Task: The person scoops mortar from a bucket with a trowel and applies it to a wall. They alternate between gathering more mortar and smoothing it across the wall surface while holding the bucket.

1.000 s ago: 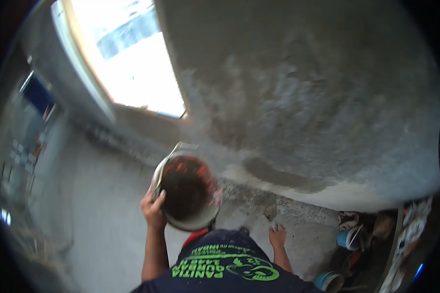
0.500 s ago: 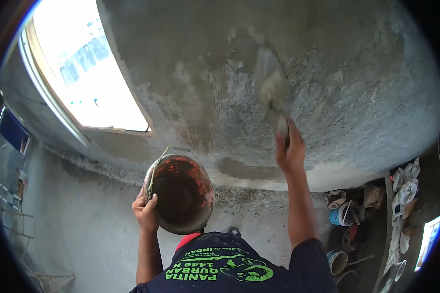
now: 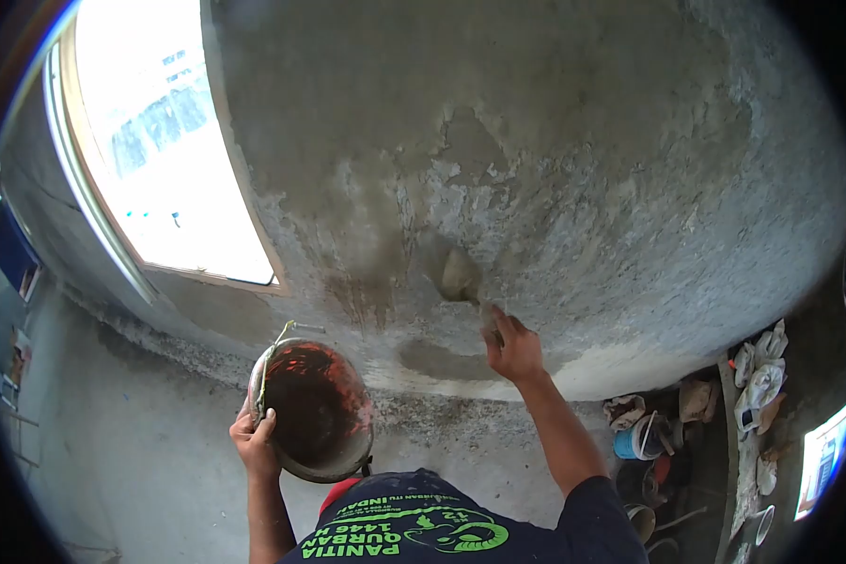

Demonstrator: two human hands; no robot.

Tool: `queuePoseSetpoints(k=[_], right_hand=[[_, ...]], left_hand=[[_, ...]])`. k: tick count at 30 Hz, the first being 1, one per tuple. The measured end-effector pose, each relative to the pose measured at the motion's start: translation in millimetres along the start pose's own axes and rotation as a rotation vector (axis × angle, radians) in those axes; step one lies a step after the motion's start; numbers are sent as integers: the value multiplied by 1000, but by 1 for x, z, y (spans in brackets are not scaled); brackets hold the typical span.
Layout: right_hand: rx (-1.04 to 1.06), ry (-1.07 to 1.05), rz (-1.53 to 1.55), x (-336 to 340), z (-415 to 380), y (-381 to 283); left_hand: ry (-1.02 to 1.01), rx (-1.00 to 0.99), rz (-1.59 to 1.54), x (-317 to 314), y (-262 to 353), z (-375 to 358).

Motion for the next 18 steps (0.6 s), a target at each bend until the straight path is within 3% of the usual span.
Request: queuePoseSetpoints(k=[2,5,8,10,14,18], right_hand=[[149,326,73,33,26,-29],[133,423,209,66,85,-53],[44,380,140,57,99,-49],[-8,118,-65,13,76,-32],[-303,-349,-80,-63,-25,-13],[-402,-201,345,-103,-146,9]], left_hand=[[21,-33,34,6,3,0],[17,7,107,13,-7,1],[19,-15,119,8,-4,4],[17,-22,91,9,-6,5],[2,0,73,8,-1,0],[28,-35,338,3,29,-1]])
Point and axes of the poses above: each hand's wrist, its own z-axis towards the middle knuckle, its own x-axis out of the back of the hand, y = z × x, the point moved 6 cm from there along z, towards the middle knuckle, and after that the axes turned 13 degrees about z, right-handed, at the moved point
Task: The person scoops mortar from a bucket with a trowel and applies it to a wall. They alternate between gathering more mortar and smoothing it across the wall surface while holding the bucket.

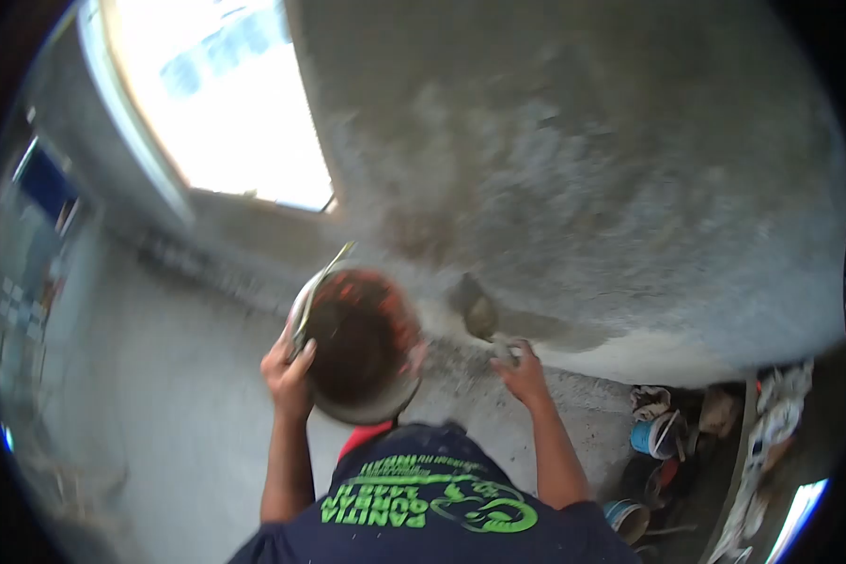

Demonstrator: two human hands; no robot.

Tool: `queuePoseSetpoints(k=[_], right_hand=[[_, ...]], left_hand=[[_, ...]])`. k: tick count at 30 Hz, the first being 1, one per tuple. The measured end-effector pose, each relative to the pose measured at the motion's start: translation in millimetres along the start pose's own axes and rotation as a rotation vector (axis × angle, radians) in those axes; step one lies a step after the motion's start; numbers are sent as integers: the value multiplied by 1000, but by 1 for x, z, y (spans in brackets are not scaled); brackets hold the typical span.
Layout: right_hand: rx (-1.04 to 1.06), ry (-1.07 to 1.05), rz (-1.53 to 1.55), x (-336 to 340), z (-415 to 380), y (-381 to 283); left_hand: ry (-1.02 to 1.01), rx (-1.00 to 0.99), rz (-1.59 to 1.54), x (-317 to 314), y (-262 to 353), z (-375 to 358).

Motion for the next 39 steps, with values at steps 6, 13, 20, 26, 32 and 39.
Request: queuePoseSetpoints(k=[6,13,20,26,32,39], right_hand=[[-458,-344,540,14,-77,-27],[120,-511,-221,29,-21,-186],[111,-737,-650,15,3,-256],[-35,-783,-493,51,15,-267],[12,-902,-615,39,6,-269],[-313,-1124,8,44,14,-204]], left_hand=[[-57,-121,-178,-3,1,-1],[-143,-264,-196,-24,22,9],[-164,-407,-162,-38,36,19],[-190,-336,-203,-42,28,19],[-202,-433,-198,-49,42,23],[-204,-444,-211,-59,41,31]])
Point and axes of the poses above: each hand's wrist, its own z-axis towards the middle knuckle, its own x-axis out of the back of the hand, y = z × x, the point moved 6 cm from there along z, towards the middle knuckle, and after that the axes turned 13 degrees about z, right-handed, at the moved point
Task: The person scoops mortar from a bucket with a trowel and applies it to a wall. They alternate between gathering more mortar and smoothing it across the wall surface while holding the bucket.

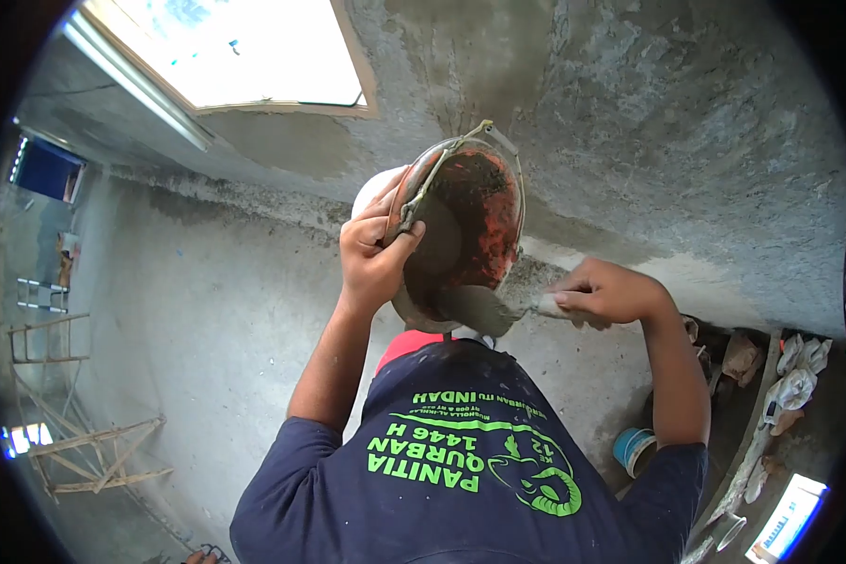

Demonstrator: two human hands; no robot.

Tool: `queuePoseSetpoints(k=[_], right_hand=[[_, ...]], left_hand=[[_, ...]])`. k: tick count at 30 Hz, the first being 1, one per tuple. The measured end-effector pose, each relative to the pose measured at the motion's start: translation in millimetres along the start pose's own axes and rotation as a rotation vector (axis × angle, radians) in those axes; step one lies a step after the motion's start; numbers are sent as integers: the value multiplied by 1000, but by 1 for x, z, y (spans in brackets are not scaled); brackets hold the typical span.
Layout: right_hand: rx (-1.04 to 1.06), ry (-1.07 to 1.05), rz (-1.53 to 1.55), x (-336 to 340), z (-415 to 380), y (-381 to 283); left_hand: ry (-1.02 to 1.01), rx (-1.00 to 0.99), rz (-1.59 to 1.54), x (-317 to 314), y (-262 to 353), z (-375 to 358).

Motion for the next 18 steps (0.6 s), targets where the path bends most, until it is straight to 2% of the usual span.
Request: queuePoseSetpoints(k=[2,4,6,7,9,10,12,14,16,17,18], right_hand=[[-25,-51,483,-4,-7,34],[-4,-58,881,-15,-13,72],[61,31,1040,-22,-17,97],[82,59,1022,-23,-19,106],[260,81,1180,-22,-26,112],[294,128,1172,-23,-27,116],[720,375,1161,-4,-33,100],[821,479,1236,3,-47,61],[1000,707,984,28,-57,47],[1014,719,985,39,-56,45],[933,1046,597,55,-62,45]], left_hand=[[83,28,-51,10,-5,-3],[102,250,-67,18,-27,-14],[169,262,-15,29,-40,-22],[183,270,18,34,-42,-27],[274,341,-94,35,-34,-32],[249,352,-44,37,-32,-34],[284,362,-56,35,-27,-37],[206,389,-9,42,-40,-49],[224,343,18,44,-38,-53],[213,329,16,46,-37,-55],[218,365,12,50,-38,-59]])
Point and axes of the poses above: each hand's wrist, its own z-axis towards the middle knuckle, its own x-axis out of the back of the hand, y = z × x, the point moved 6 cm from there along z, towards the middle knuckle, and after that the axes turned 13 degrees about z, right-handed, at the moved point
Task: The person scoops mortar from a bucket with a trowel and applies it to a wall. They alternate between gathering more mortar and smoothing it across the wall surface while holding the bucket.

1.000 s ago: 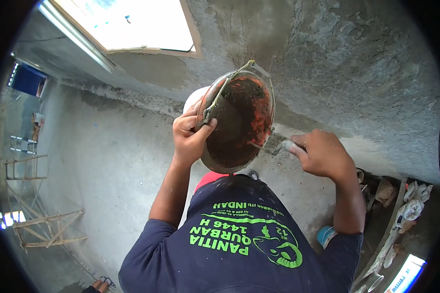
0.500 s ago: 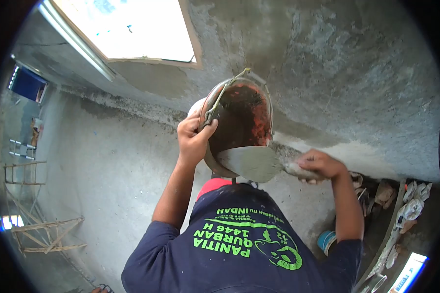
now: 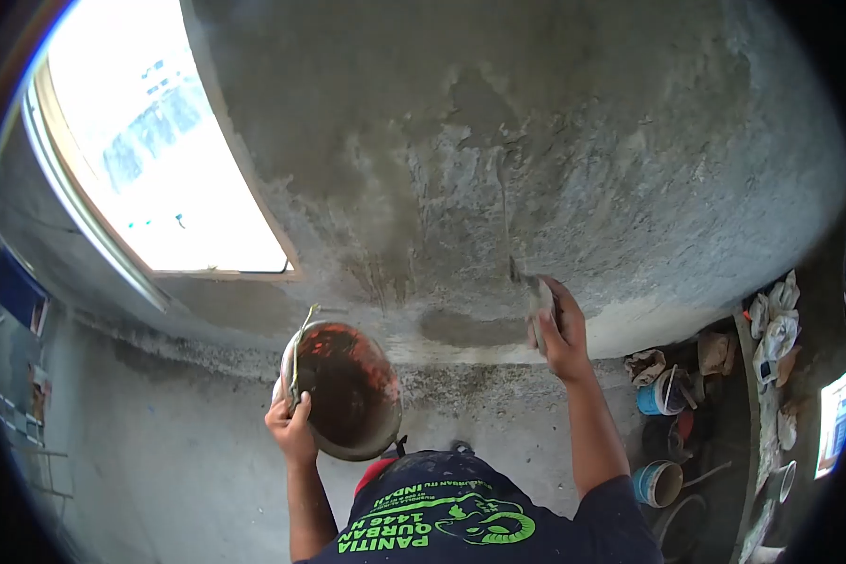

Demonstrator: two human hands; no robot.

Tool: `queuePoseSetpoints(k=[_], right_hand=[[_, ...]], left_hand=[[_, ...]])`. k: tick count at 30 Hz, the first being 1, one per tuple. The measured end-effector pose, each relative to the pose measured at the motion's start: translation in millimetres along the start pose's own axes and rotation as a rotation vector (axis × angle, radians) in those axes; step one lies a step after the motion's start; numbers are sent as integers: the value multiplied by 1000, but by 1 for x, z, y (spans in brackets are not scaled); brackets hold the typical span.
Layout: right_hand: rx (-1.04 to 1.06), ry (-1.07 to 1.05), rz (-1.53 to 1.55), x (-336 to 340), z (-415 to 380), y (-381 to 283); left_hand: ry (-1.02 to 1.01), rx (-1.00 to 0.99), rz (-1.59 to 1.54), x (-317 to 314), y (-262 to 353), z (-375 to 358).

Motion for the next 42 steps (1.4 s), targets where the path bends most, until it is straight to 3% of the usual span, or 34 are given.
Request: queuePoseSetpoints(k=[1,2,4,8,12,14,18,20,23,27,29,33,36,38,42], right_hand=[[177,73,-424,4,12,-7],[186,83,-422,4,25,-4],[696,206,-877,-8,39,-22],[798,328,-1011,-1,77,-19],[851,340,-1074,-2,99,-19],[675,336,-1159,7,103,3],[604,212,-1215,22,64,40],[626,131,-1031,24,54,42],[676,264,-893,12,79,-4],[772,351,-946,3,111,-35],[660,229,-1196,-2,110,-12],[510,58,-1270,3,73,39],[662,137,-1118,9,73,25],[761,339,-1080,13,85,-3],[714,460,-1141,40,91,12]], left_hand=[[6,36,-1,5,-4,-3],[0,25,-2,13,-12,-6],[22,77,-56,24,-30,-11],[35,89,-21,39,-24,-21],[80,110,11,52,-35,-28],[49,154,49,60,-45,-33],[124,116,71,68,-40,-33],[154,131,72,71,-43,-37],[157,149,-13,66,-36,-35],[104,100,68,58,-28,-35],[106,114,64,61,-35,-34],[128,141,51,66,-47,-37],[175,142,-18,61,-37,-36],[81,151,32,60,-37,-33],[32,103,89,57,-37,-28]])
Point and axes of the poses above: each hand's wrist, its own z-axis towards the middle knuckle, its own x-axis out of the back of the hand, y = z × x, the point moved 6 cm from there along z, towards the middle knuckle, and after that the axes turned 13 degrees about z, right-handed, at the moved point
